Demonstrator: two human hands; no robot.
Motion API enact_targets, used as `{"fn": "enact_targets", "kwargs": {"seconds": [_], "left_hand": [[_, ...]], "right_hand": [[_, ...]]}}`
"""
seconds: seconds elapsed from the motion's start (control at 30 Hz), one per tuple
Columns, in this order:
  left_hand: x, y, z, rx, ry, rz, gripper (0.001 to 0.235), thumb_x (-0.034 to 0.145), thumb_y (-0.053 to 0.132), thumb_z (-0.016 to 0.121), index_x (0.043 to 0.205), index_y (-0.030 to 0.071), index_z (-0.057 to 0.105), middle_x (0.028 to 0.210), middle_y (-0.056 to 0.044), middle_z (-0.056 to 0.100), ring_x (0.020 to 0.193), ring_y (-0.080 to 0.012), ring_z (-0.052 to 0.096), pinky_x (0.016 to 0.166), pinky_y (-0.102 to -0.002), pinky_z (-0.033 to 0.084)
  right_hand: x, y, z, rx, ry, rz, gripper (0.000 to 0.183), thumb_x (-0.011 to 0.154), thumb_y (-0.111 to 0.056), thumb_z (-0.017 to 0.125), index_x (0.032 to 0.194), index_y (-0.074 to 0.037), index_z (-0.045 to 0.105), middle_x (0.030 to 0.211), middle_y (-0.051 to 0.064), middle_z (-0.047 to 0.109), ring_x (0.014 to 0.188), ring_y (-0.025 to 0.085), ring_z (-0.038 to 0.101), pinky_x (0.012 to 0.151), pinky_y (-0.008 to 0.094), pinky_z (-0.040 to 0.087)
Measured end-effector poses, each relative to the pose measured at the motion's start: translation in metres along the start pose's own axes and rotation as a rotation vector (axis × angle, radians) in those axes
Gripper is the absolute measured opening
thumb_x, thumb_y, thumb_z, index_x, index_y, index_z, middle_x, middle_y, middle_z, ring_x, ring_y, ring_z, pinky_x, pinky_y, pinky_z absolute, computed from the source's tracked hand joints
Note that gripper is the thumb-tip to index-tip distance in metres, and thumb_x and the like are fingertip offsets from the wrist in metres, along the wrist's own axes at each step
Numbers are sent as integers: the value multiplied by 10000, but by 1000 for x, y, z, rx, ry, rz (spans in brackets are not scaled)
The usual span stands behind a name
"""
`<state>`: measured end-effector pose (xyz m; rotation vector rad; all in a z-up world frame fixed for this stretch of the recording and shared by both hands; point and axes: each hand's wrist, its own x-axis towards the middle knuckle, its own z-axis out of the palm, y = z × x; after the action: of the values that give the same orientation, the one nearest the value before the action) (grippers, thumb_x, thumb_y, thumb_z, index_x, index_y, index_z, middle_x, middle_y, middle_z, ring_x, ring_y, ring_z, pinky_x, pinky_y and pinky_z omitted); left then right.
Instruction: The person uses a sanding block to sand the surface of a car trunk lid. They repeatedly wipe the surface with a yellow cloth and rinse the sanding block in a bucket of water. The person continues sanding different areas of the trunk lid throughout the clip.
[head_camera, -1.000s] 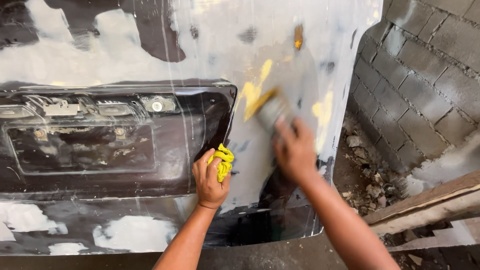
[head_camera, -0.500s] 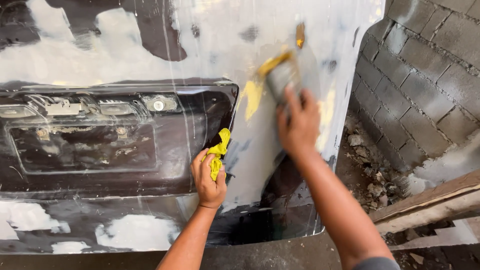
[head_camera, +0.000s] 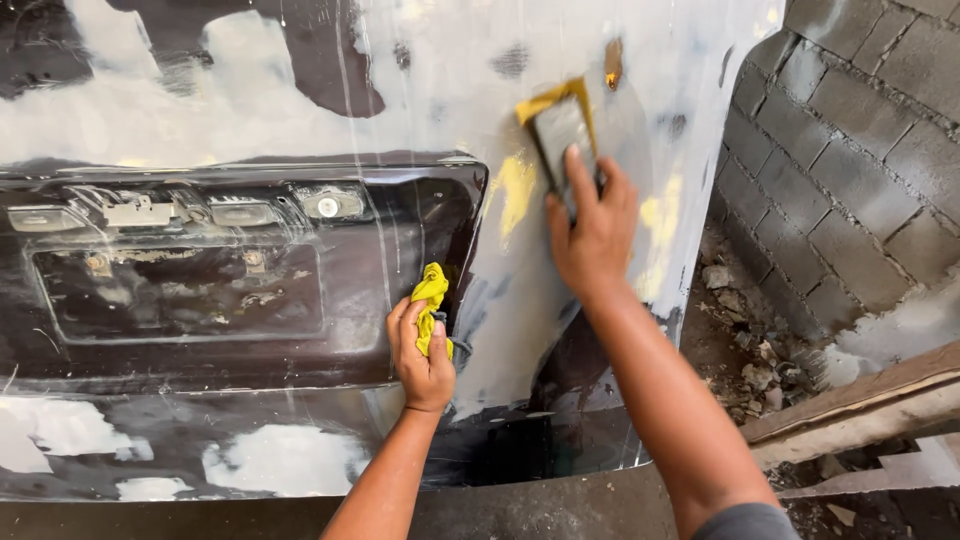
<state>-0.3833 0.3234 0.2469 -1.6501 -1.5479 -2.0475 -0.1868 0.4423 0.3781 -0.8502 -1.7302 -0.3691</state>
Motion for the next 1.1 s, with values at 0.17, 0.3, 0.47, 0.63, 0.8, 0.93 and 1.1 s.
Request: {"fn": "enact_targets", "kwargs": {"seconds": [0.17, 0.3, 0.47, 0.63, 0.8, 0.93, 1.1], "left_hand": [[-1, -4, -1, -54, 28, -37, 365, 1052, 199, 522, 1325, -41, 553, 1384, -222, 522, 1261, -364, 553, 1103, -423, 434], [-2, -4, -2, -52, 38, -40, 369, 1054, 212, 519, 1315, -47, 545, 1381, -226, 523, 1249, -366, 555, 1093, -420, 434], [2, 0, -2, -52, 38, -17, 367, 1041, 194, 524, 1318, -45, 551, 1372, -221, 534, 1241, -363, 566, 1090, -416, 441], [-1, -2, -2, -70, 34, -29, 351, 1041, 178, 530, 1314, -42, 552, 1367, -218, 534, 1239, -360, 568, 1090, -414, 447], [2, -1, -1, -29, 12, 17, 371, 1039, 182, 540, 1339, -34, 545, 1388, -219, 532, 1255, -373, 558, 1111, -430, 429], [4, 8, -1, 40, 7, 24, 398, 992, 183, 604, 1331, -22, 569, 1366, -225, 535, 1240, -386, 548, 1092, -440, 434], [8, 12, -2, 145, -11, 127, 419, 937, 171, 665, 1305, -13, 586, 1354, -223, 557, 1217, -394, 533, 1083, -457, 405]], "right_hand": [[-89, -36, -7, 47, -185, -224, 632, 889, -109, 737, 1482, -206, 542, 1338, 204, 544, 1090, 362, 589, 928, 454, 476], [-80, -26, -9, 23, -256, -366, 624, 895, -147, 752, 1480, -224, 549, 1338, 198, 558, 1083, 344, 590, 888, 442, 473], [1, -24, -3, -29, -96, -139, 598, 926, -167, 763, 1486, -190, 557, 1365, 200, 543, 1113, 367, 560, 942, 480, 478], [-66, -36, -10, -23, -146, -156, 607, 879, -169, 772, 1455, -170, 583, 1333, 234, 540, 1107, 383, 567, 932, 484, 480], [-108, -27, -19, 58, -267, -358, 613, 837, -146, 770, 1421, -184, 589, 1306, 195, 571, 1081, 356, 619, 910, 460, 486], [-32, -13, -4, -11, -176, -198, 595, 853, -151, 771, 1423, -170, 603, 1339, 210, 556, 1074, 379, 598, 901, 466, 474], [-28, -26, -2, 4, -40, -13, 598, 904, -145, 770, 1463, -130, 559, 1399, 237, 521, 1150, 416, 572, 978, 485, 495]]}}
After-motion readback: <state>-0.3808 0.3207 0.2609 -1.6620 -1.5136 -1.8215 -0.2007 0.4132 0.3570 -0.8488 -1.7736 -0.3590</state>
